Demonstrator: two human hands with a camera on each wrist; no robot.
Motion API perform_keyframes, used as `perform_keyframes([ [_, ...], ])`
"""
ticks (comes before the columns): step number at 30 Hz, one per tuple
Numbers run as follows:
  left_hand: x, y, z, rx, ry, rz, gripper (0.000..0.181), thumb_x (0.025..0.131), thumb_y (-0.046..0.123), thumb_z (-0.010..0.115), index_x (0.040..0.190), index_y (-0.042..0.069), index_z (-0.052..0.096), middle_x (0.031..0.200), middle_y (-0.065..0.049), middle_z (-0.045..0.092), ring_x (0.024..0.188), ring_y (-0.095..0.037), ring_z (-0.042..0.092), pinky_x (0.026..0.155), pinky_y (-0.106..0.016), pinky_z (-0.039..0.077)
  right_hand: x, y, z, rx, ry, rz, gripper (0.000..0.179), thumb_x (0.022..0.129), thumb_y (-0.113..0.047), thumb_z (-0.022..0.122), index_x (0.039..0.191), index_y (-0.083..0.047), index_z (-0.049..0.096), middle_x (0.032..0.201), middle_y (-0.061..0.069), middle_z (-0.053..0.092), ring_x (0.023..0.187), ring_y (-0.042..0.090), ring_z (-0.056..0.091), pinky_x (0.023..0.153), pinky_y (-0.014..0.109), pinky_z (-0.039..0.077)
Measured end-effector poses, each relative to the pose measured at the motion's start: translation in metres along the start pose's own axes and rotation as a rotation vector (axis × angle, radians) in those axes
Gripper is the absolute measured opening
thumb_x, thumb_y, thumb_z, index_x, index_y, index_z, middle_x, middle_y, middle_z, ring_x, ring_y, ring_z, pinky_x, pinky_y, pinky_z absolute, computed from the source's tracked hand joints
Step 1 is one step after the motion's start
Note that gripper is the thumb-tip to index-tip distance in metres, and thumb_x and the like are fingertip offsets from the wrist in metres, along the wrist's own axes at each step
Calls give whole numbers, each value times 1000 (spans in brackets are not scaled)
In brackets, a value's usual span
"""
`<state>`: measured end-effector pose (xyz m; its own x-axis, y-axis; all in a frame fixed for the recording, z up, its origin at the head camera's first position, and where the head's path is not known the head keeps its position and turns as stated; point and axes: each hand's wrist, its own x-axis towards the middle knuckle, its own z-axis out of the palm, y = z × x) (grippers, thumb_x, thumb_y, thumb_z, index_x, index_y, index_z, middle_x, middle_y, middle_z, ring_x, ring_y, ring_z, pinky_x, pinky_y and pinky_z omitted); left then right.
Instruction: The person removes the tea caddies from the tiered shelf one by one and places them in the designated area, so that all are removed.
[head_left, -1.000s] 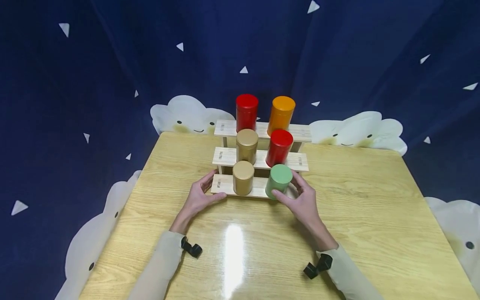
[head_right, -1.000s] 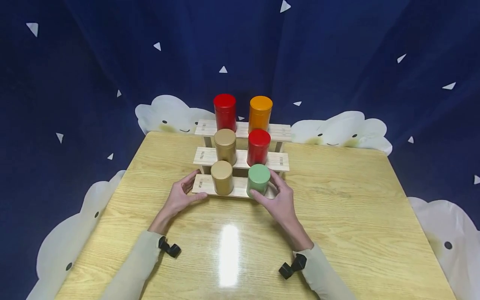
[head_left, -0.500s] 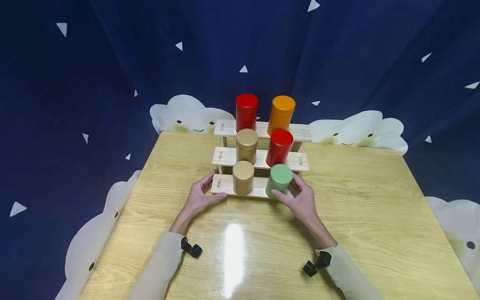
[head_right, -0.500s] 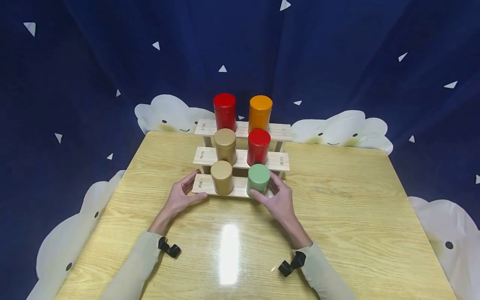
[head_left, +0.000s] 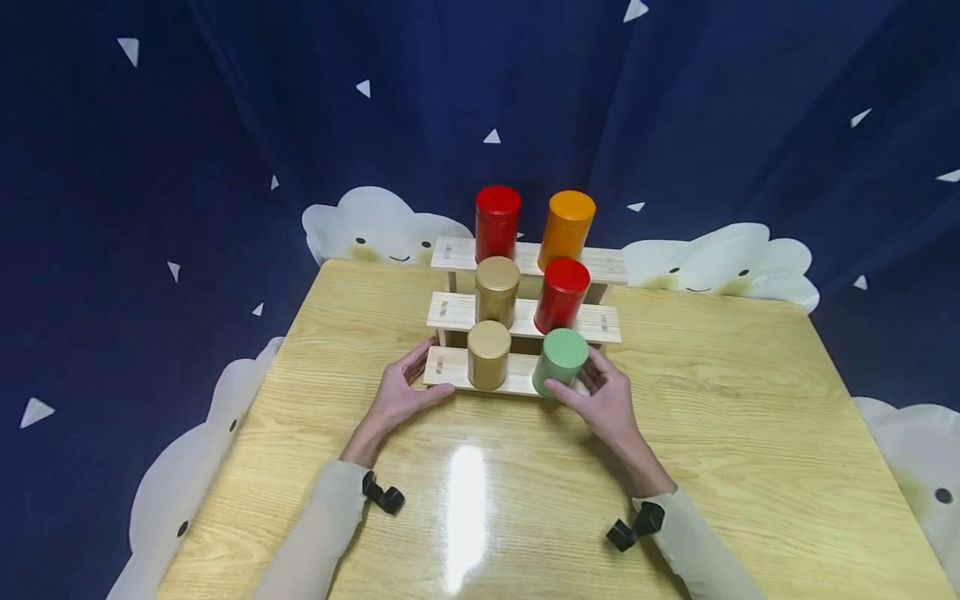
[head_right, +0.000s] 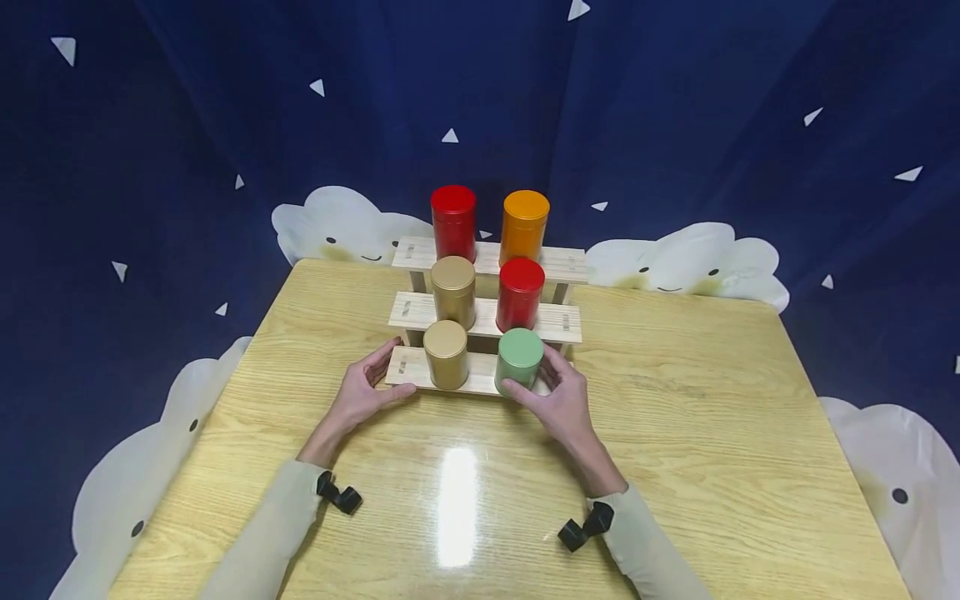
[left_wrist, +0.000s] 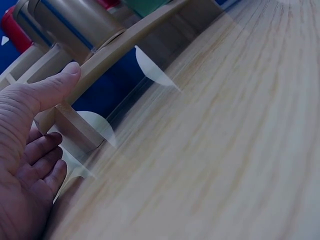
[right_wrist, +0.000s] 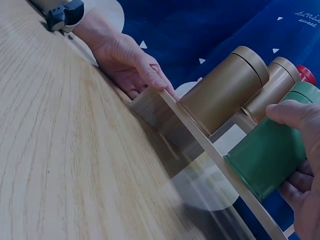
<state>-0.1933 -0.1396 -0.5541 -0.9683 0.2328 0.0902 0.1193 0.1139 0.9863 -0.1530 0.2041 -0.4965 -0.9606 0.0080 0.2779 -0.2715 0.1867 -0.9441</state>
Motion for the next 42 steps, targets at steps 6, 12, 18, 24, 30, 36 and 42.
perform_keyframes([
  [6, 1, 1, 0, 13, -11, -4, 94, 82, 13, 91, 160, 8, 40, 165, -10, 40, 149, -29, 43, 124, -37, 34, 1, 1, -2, -14, -3, -23, 69, 75, 1, 93, 137, -2, 65, 128, 17, 70, 119, 11, 67, 105, 23, 52],
  [12, 0, 1, -1, 10, -7, -5, 94, 82, 14, 91, 160, 6, 40, 164, -10, 41, 149, -29, 43, 124, -37, 35, 2, 0, -4, -31, -26, -30, 70, 75, 0, 93, 139, -3, 64, 130, 14, 69, 121, 10, 65, 106, 22, 52],
  [18, -1, 0, -1, 0, -7, -8, 92, 83, 12, 90, 160, 5, 40, 164, -13, 41, 149, -32, 43, 124, -39, 34, 1, -1, -6, -71, -47, -31, 70, 77, -3, 93, 140, -2, 63, 132, 15, 68, 122, 10, 64, 106, 21, 51],
  [24, -1, -1, 0, -23, -12, -8, 91, 84, 8, 89, 160, 3, 39, 165, -13, 39, 150, -33, 41, 125, -41, 32, 1, -1, -7, -72, -49, -18, 70, 76, -5, 94, 139, -4, 64, 131, 11, 69, 123, 11, 65, 107, 22, 51],
  [30, 0, -2, 0, -24, -12, -22, 94, 83, 12, 90, 160, 4, 38, 166, -11, 39, 149, -30, 42, 123, -34, 35, 2, -3, -9, -66, -59, -9, 69, 77, -5, 94, 139, -4, 64, 132, 10, 68, 123, 13, 65, 106, 22, 51],
  [36, -2, 0, -3, -20, -16, -11, 92, 83, 10, 90, 160, 4, 39, 163, -14, 43, 148, -32, 44, 123, -36, 35, 3, -3, -13, -75, -85, -2, 69, 77, -7, 94, 138, -6, 64, 133, 8, 68, 127, 21, 64, 107, 24, 51],
  [42, -3, 0, -6, -9, -13, 4, 89, 83, 7, 89, 158, 4, 42, 160, -15, 46, 147, -32, 45, 124, -40, 35, 5, -4, -18, -81, -109, -6, 70, 76, -7, 94, 140, -6, 63, 134, 8, 69, 126, 27, 65, 106, 24, 52],
])
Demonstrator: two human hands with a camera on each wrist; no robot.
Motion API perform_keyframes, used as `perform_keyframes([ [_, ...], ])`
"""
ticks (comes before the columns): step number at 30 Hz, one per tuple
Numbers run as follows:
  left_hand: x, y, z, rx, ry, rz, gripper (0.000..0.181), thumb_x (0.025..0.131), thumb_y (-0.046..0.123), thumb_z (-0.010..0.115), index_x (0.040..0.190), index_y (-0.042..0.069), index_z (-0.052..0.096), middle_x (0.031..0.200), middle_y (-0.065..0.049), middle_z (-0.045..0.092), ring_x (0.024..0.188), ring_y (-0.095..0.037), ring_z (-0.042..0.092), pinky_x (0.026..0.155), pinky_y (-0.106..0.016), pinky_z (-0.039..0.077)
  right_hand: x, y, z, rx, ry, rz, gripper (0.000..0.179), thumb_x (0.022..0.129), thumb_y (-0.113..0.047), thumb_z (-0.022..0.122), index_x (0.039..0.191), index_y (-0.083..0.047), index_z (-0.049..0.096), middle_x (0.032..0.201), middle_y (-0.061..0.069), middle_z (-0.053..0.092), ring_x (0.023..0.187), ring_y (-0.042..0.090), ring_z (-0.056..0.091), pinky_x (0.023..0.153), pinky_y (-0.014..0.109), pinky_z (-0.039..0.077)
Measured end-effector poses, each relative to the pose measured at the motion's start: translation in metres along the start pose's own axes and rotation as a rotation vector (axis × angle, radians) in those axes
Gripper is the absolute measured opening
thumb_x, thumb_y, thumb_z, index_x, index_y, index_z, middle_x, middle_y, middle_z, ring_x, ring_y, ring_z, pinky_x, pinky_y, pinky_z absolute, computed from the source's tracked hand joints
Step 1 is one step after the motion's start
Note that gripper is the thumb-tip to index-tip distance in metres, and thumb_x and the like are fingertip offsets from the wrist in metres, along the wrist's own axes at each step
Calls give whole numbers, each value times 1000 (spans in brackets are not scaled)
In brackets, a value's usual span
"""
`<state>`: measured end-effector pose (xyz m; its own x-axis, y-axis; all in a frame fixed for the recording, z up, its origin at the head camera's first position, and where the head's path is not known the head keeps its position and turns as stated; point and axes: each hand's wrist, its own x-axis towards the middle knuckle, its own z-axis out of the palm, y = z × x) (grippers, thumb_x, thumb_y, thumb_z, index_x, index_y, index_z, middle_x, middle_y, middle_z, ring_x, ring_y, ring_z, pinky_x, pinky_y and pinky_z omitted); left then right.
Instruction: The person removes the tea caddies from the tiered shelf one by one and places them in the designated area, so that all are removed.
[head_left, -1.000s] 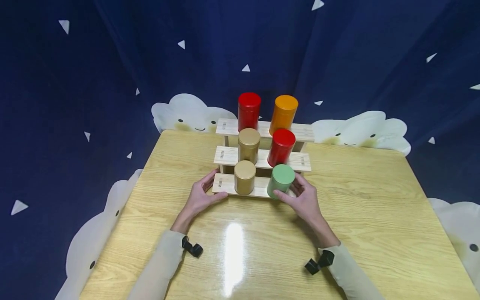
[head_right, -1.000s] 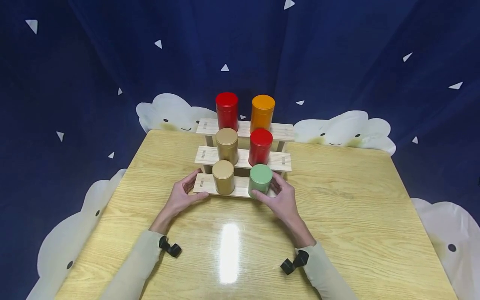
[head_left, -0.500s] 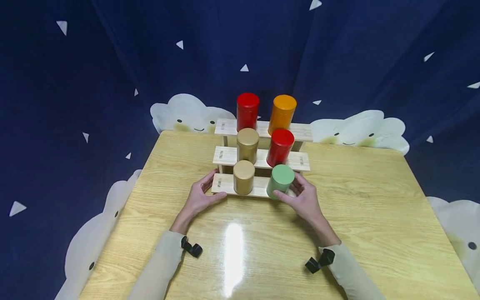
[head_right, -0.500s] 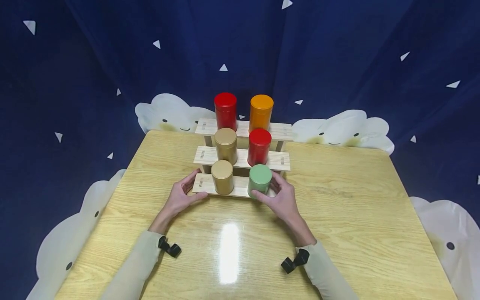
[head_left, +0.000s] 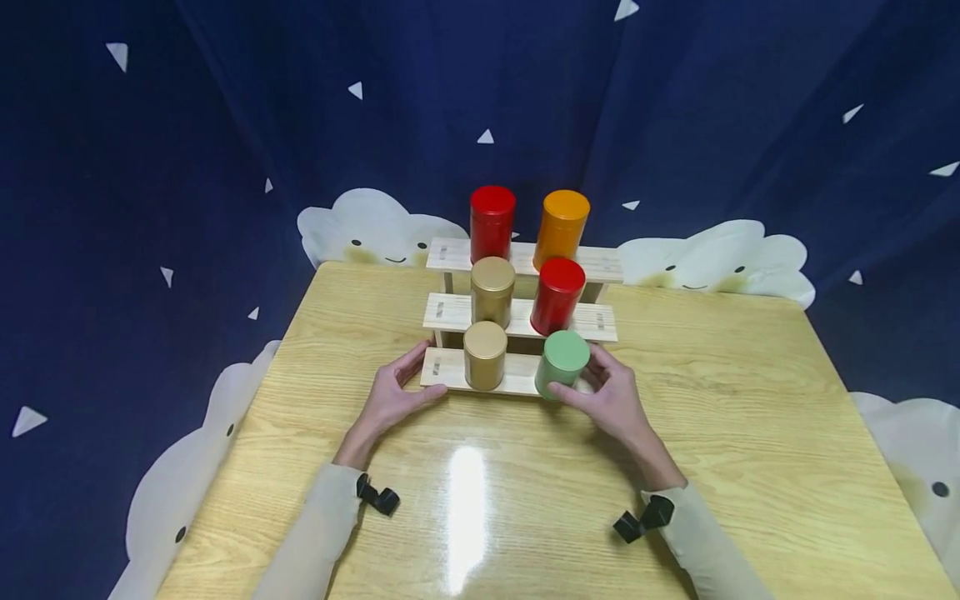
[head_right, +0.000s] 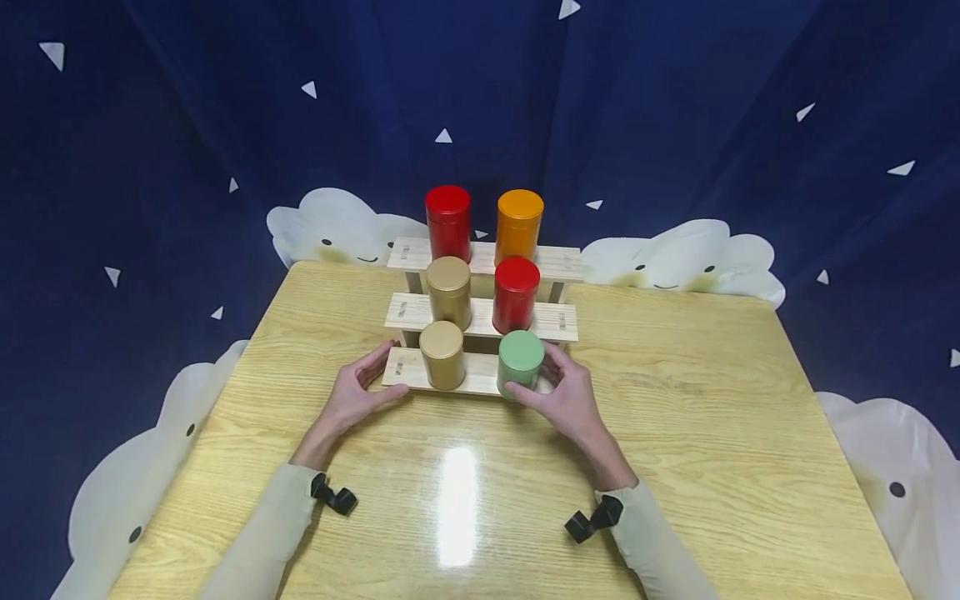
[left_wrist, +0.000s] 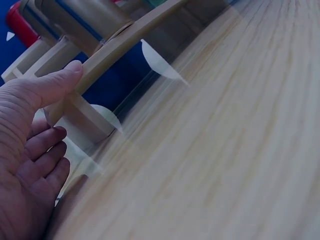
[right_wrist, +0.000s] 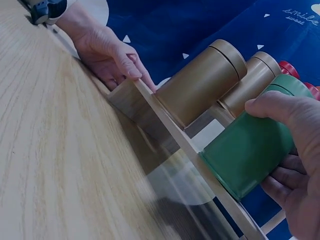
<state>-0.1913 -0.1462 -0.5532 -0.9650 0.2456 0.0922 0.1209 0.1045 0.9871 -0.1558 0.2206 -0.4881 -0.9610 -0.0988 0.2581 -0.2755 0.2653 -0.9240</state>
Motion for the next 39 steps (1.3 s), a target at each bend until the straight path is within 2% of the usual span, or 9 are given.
perform_keyframes([
  [6, 0, 1, -2, 7, 5, -2, 87, 83, 8, 89, 157, 5, 44, 159, -12, 48, 147, -29, 46, 123, -39, 36, 2, 1, -4, -36, -8, 6, 70, 77, -12, 95, 139, -8, 64, 133, 6, 69, 124, 25, 66, 105, 22, 52],
  [17, 0, 1, 0, 17, -8, 6, 91, 83, 8, 89, 159, 2, 40, 160, -16, 46, 147, -33, 45, 124, -40, 35, 2, -6, -12, -80, -23, 17, 67, 78, -17, 95, 137, -10, 64, 130, 5, 71, 118, 19, 67, 103, 22, 54],
  [25, 0, 2, 2, 28, 1, -7, 93, 82, 10, 90, 159, 4, 40, 161, -16, 44, 148, -32, 44, 124, -39, 35, 2, -9, -22, -84, -20, -20, 67, 79, -11, 94, 139, -12, 65, 129, 4, 71, 114, 14, 68, 102, 19, 52],
  [32, 0, 0, 2, 36, 14, -15, 91, 83, 13, 91, 159, 9, 42, 161, -12, 46, 149, -30, 43, 125, -39, 33, 5, -13, -31, -45, -36, -62, 65, 78, -1, 91, 137, -6, 65, 125, 7, 72, 110, 13, 69, 101, 20, 54],
  [39, 0, 0, 4, 38, 12, 0, 90, 83, 13, 91, 159, 8, 43, 160, -12, 47, 148, -30, 44, 124, -38, 34, 3, -16, -40, -78, -20, -65, 65, 77, 0, 91, 137, -4, 65, 124, 8, 72, 109, 9, 69, 100, 19, 54],
])
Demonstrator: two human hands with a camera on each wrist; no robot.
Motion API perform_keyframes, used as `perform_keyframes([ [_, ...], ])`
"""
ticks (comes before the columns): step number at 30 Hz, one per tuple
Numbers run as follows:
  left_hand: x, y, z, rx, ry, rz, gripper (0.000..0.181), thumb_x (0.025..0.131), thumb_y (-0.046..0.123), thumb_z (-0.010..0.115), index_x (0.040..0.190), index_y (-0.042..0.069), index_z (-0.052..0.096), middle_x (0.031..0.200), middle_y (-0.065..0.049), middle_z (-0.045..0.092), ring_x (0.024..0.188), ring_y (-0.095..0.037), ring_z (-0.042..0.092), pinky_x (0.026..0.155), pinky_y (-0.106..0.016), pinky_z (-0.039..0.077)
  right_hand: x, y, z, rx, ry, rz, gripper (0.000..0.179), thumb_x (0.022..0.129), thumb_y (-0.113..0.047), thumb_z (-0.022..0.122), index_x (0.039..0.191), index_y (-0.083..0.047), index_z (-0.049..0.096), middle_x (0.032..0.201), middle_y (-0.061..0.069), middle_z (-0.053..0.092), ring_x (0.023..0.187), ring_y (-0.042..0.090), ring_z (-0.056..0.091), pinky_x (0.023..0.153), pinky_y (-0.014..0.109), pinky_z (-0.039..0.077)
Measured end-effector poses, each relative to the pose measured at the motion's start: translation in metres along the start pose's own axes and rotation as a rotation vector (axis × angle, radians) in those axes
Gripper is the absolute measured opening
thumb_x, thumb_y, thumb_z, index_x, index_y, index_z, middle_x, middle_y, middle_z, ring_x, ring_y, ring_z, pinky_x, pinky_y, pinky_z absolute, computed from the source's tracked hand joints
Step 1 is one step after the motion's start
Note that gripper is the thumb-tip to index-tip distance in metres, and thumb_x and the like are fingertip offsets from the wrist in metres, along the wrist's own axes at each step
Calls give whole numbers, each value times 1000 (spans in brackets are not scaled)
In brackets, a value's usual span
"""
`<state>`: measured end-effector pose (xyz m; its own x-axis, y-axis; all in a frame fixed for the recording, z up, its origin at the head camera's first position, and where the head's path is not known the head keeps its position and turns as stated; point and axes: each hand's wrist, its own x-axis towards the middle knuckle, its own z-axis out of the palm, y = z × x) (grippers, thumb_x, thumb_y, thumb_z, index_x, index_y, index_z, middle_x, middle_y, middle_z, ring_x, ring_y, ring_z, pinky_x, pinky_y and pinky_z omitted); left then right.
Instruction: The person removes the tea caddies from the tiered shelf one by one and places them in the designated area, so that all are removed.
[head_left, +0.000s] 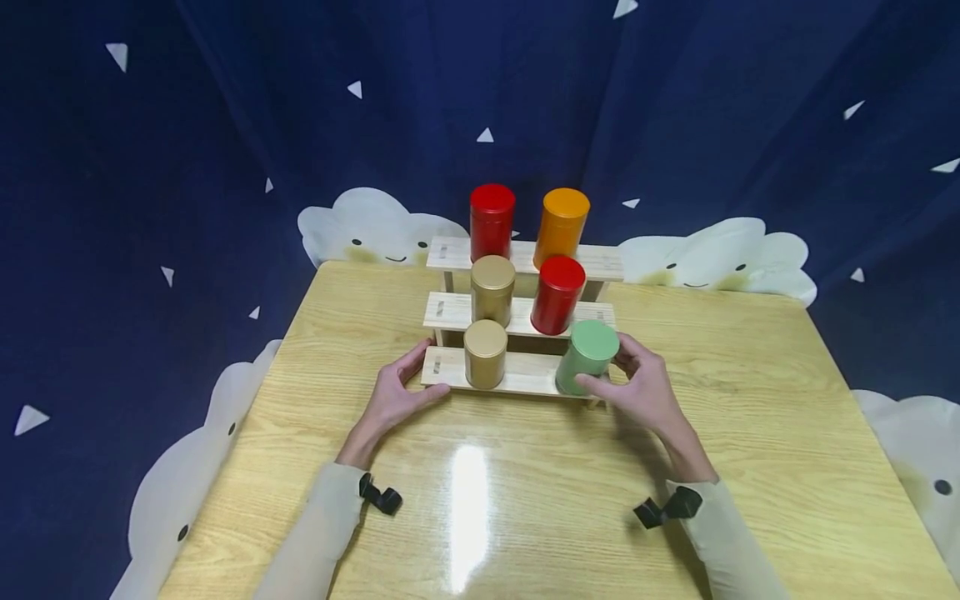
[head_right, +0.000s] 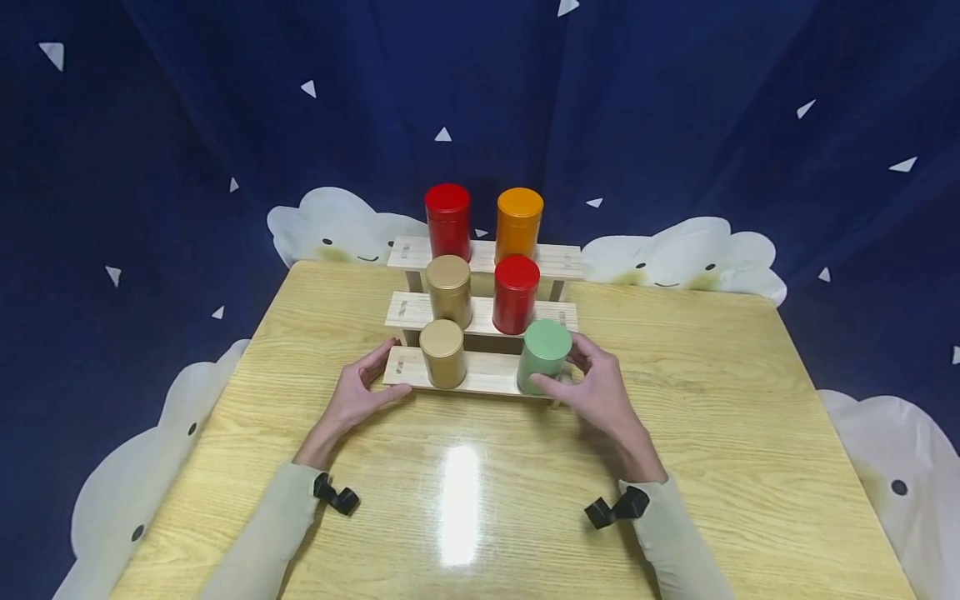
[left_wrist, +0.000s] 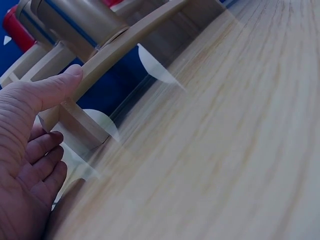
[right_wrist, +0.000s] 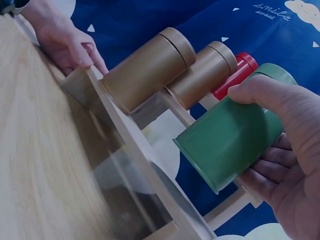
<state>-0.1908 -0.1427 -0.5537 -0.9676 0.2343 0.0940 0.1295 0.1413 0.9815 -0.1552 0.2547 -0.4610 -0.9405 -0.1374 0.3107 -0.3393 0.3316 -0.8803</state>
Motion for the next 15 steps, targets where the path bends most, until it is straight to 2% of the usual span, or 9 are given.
perform_keyframes([
  [15, -1, 1, -1, 7, 3, -7, 92, 82, 14, 91, 159, 8, 42, 161, -13, 45, 148, -32, 44, 124, -42, 35, -12, -1, -18, -23, 62, 13, 63, 78, 4, 89, 135, 1, 63, 124, 1, 70, 111, 9, 68, 102, 17, 52],
])
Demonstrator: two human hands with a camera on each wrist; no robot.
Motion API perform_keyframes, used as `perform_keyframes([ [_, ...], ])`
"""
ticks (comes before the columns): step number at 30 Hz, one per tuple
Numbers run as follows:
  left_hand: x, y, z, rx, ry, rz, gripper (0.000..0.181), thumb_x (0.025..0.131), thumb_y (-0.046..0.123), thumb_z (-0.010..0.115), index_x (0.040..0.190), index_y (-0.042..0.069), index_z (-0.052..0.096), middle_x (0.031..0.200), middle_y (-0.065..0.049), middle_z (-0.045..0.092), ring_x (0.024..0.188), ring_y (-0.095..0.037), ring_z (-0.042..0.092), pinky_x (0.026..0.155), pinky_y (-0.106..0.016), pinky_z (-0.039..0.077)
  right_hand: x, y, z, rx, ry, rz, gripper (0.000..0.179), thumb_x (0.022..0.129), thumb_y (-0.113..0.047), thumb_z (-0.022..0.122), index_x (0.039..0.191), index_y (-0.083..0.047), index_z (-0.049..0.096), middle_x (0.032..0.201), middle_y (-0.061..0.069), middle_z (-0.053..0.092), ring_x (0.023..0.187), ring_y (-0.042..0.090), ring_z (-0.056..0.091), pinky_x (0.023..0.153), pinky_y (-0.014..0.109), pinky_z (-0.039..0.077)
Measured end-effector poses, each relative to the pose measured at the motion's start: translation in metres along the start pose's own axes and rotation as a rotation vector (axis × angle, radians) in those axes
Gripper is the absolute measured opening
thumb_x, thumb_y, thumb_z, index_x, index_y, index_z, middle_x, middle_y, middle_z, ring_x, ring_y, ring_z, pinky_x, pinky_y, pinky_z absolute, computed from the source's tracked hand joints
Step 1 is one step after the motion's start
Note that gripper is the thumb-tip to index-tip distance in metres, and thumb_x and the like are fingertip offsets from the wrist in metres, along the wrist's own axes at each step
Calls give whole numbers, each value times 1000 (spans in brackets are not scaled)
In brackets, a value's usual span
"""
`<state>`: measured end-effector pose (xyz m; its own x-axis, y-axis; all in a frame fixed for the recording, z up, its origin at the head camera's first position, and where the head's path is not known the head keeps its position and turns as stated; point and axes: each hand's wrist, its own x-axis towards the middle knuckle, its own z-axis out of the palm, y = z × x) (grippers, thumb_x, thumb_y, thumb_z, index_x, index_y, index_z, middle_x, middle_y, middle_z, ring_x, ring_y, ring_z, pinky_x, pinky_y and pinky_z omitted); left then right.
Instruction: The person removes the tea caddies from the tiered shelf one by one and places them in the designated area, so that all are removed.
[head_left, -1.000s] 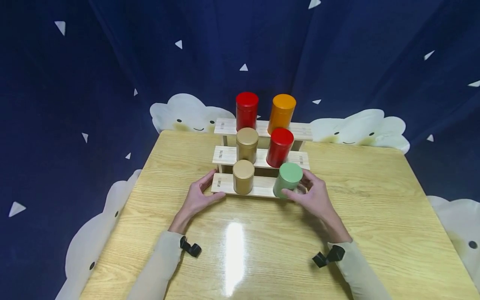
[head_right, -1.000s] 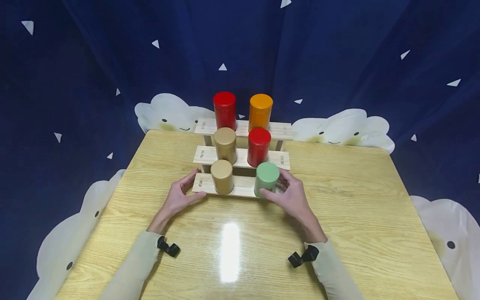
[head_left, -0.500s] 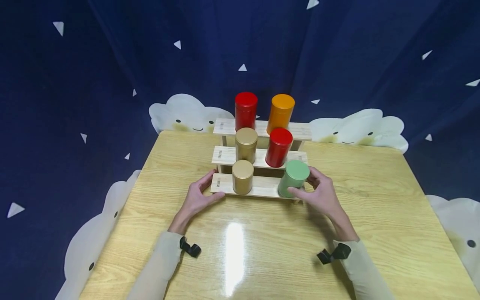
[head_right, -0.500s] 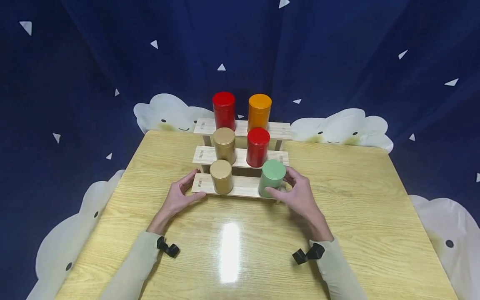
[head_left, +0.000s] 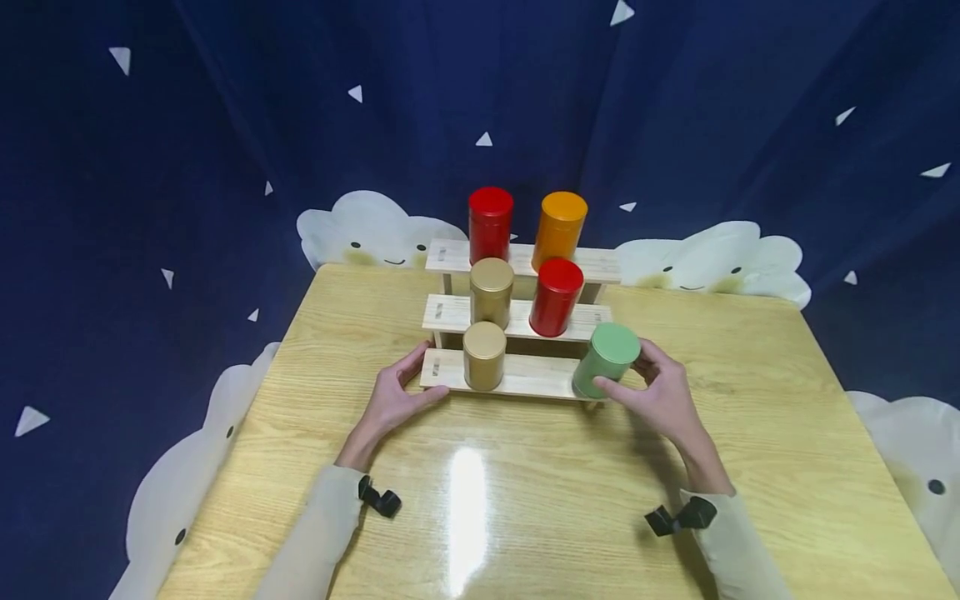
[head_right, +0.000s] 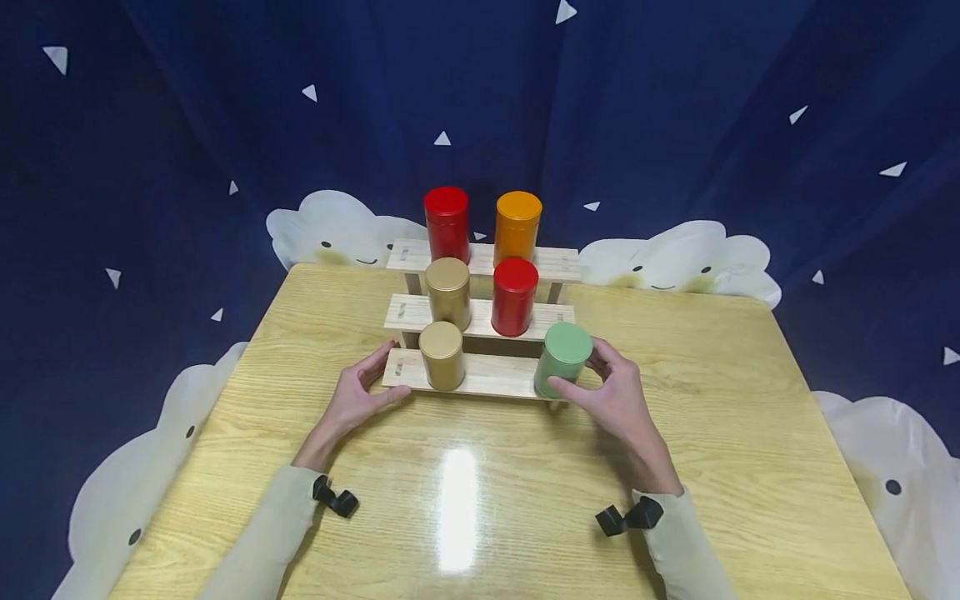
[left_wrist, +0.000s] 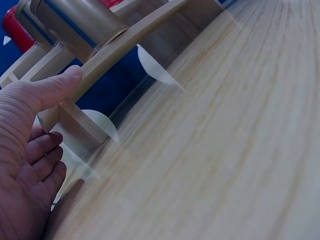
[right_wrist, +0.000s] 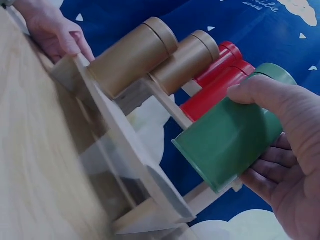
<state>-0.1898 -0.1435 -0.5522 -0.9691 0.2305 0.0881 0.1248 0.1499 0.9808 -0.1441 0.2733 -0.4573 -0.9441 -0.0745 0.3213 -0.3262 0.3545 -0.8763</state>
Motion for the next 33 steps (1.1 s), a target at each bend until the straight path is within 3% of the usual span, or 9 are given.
perform_keyframes([
  [12, -3, 1, 2, 3, -3, 9, 90, 83, 14, 91, 159, 8, 42, 162, -13, 44, 148, -33, 44, 125, -45, 34, 2, 2, -25, -41, 61, -13, 62, 77, 7, 89, 134, 3, 64, 122, -7, 70, 111, 6, 67, 101, 15, 52],
  [27, -1, 0, -1, 17, -3, 10, 91, 83, 14, 91, 159, 9, 42, 162, -12, 44, 148, -32, 44, 125, -43, 34, 7, 11, -51, -102, 136, 18, 62, 80, 4, 88, 136, -1, 63, 124, -8, 68, 114, 6, 66, 101, 12, 50],
  [33, -1, 0, 1, 12, -3, 14, 91, 83, 14, 91, 159, 8, 42, 162, -13, 44, 148, -32, 44, 124, -42, 34, 7, 18, -58, -101, 196, 79, 62, 83, -2, 88, 140, -5, 62, 126, -9, 67, 116, 5, 64, 103, 12, 48],
])
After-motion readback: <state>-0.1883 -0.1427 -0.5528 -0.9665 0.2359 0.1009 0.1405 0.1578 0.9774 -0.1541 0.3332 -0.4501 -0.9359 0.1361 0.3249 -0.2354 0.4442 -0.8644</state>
